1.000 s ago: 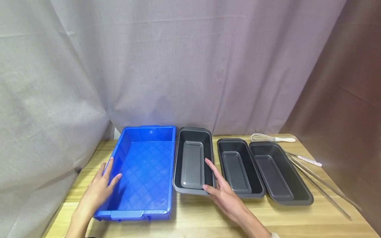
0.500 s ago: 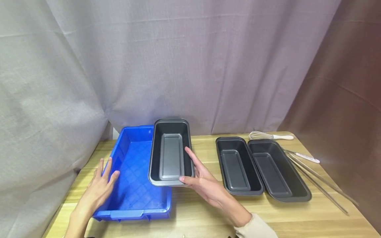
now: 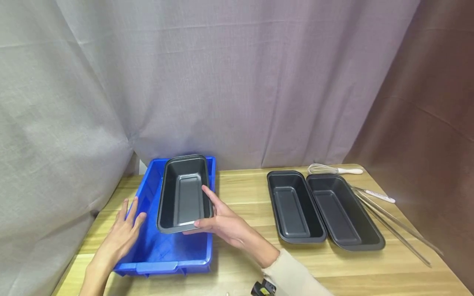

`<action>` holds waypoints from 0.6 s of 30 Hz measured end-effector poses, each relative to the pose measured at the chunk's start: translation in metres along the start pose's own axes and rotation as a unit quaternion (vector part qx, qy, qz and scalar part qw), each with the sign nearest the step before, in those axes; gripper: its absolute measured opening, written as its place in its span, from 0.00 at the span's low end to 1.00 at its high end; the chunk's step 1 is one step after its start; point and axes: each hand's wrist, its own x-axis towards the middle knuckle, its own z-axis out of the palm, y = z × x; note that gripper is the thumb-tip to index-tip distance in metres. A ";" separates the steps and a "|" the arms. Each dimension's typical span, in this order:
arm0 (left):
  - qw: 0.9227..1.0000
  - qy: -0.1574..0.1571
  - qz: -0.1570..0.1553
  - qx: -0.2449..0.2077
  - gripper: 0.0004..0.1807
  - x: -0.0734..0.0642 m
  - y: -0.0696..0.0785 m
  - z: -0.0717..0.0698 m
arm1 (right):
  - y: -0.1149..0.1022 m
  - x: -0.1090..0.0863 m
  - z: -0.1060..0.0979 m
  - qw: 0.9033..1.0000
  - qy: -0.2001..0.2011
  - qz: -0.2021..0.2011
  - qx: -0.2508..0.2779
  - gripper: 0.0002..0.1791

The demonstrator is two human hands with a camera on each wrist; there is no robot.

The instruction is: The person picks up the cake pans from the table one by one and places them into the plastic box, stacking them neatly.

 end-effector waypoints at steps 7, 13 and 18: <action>1.000 -0.004 -0.002 0.005 0.42 0.002 -0.003 0.001 | 0.009 0.019 0.010 1.000 0.009 0.021 0.003 0.65; 1.000 -0.011 -0.005 -0.003 0.43 0.001 -0.001 -0.001 | 0.015 0.033 0.017 0.999 0.029 0.035 -0.029 0.65; 1.000 -0.013 -0.004 -0.002 0.43 0.001 -0.001 -0.001 | 0.020 0.044 0.020 0.997 0.033 0.048 -0.046 0.64</action>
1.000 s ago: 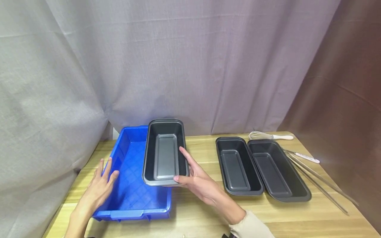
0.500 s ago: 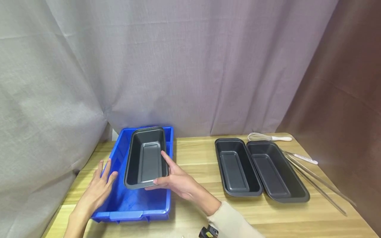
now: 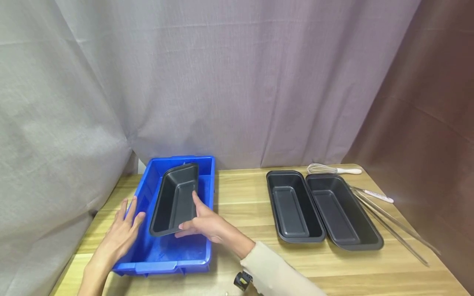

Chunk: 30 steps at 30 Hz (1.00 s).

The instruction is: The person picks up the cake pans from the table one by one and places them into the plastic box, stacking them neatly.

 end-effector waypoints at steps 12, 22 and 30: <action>1.000 0.002 -0.003 0.001 0.44 -0.001 0.001 0.001 | 0.011 0.029 0.003 1.000 0.001 0.009 -0.017 0.64; 1.000 0.007 -0.001 0.005 0.43 0.001 0.000 0.001 | 0.013 0.035 0.016 0.987 0.060 0.029 -0.145 0.64; 1.000 0.015 0.004 0.001 0.43 0.000 0.001 0.001 | 0.005 0.034 0.022 0.919 0.090 0.056 -0.379 0.59</action>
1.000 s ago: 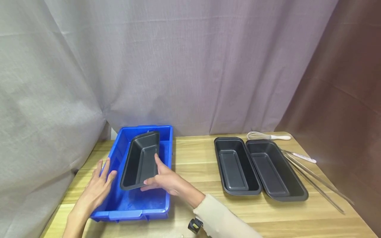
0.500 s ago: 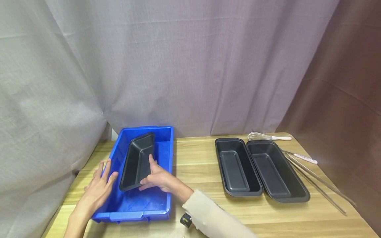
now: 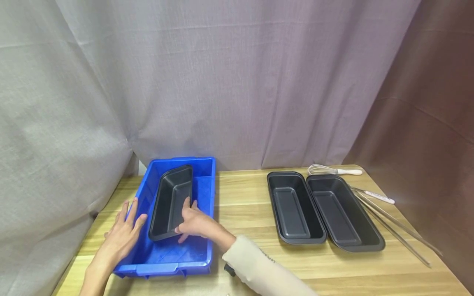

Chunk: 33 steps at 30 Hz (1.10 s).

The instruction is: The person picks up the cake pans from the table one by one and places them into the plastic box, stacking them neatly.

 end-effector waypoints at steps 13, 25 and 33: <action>1.000 0.007 -0.001 0.000 0.43 0.004 0.003 -0.001 | -0.010 -0.003 0.001 0.944 0.057 -0.031 -0.323 0.47; 1.000 0.011 -0.001 0.020 0.43 0.003 -0.004 0.005 | 0.056 -0.112 -0.068 0.916 0.254 -0.191 -0.245 0.28; 1.000 0.013 0.000 0.019 0.43 0.002 0.000 0.003 | 0.159 -0.172 -0.144 0.883 0.387 -0.139 -0.226 0.22</action>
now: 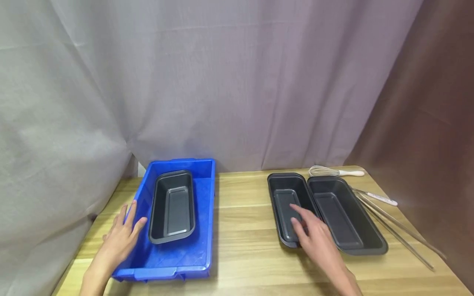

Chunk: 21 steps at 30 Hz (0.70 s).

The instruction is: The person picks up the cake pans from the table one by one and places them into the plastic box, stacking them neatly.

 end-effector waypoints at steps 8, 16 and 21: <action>1.000 0.003 -0.002 -0.006 0.42 0.000 0.000 0.000 | 0.037 -0.023 -0.019 0.985 -0.029 0.099 -0.141 0.21; 1.000 0.005 0.000 -0.006 0.42 0.002 0.005 0.001 | 0.038 -0.019 -0.013 0.974 -0.031 0.136 -0.181 0.29; 1.000 0.010 -0.005 -0.008 0.42 0.000 0.002 0.000 | 0.040 -0.015 -0.013 0.974 -0.075 0.131 -0.167 0.27</action>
